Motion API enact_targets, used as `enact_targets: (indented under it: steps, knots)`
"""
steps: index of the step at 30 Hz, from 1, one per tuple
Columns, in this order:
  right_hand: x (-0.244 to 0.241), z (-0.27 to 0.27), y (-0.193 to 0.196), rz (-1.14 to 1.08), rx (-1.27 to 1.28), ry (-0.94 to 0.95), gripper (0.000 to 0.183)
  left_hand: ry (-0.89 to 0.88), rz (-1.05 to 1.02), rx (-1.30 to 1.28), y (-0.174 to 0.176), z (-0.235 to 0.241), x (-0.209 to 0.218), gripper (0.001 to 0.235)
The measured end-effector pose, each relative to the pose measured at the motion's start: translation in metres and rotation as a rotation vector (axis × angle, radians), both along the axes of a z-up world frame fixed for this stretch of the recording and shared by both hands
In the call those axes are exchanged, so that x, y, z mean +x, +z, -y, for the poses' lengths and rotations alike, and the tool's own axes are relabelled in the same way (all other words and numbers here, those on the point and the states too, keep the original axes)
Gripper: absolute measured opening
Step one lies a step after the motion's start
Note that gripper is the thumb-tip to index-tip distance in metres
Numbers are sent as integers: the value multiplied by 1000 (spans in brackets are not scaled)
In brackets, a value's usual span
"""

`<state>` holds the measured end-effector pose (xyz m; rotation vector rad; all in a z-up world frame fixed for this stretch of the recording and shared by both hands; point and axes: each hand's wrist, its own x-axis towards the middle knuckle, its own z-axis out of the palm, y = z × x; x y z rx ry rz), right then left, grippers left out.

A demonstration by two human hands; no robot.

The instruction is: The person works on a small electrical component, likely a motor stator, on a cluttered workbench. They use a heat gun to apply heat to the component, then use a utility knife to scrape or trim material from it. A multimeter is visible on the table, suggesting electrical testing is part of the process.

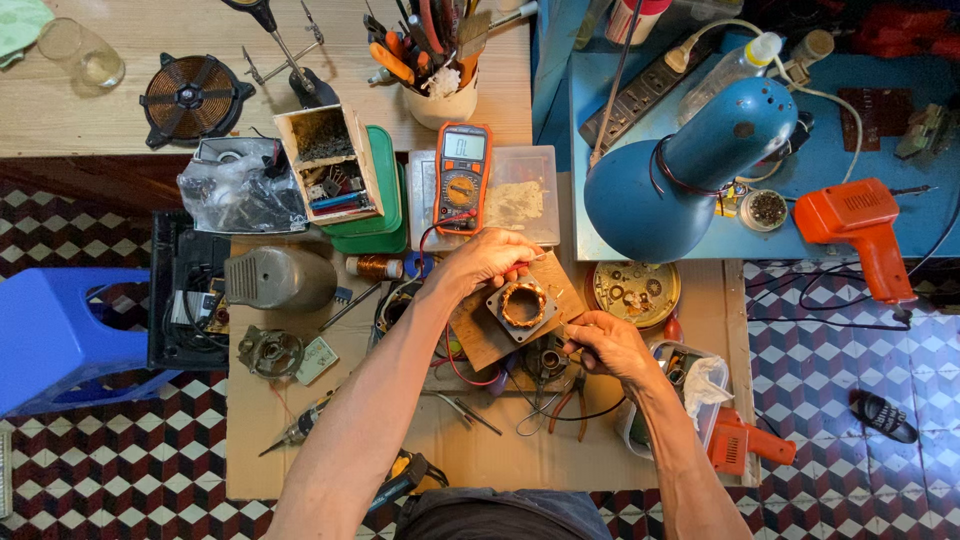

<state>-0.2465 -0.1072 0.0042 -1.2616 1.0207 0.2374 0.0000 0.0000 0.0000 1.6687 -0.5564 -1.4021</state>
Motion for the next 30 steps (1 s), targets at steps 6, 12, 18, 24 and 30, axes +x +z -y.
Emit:
enact_targets:
  steps: [6,12,18,24,30]
  knots:
    - [1,-1,4,9,23,-18,15,4,-31,-13,-3,-2,0,31]
    - [-2,0,1,-9,37,-43,14,-4,-50,-38,-17,-1,1,31]
    - [-2,1,-5,33,78,-51,16,21,-24,-60,-22,-2,1,32]
    - [-4,3,-10,20,91,-62,17,17,63,-28,-21,0,-1,31]
    - [-1,1,-4,-8,81,-82,19,36,56,-1,-11,-3,-3,31]
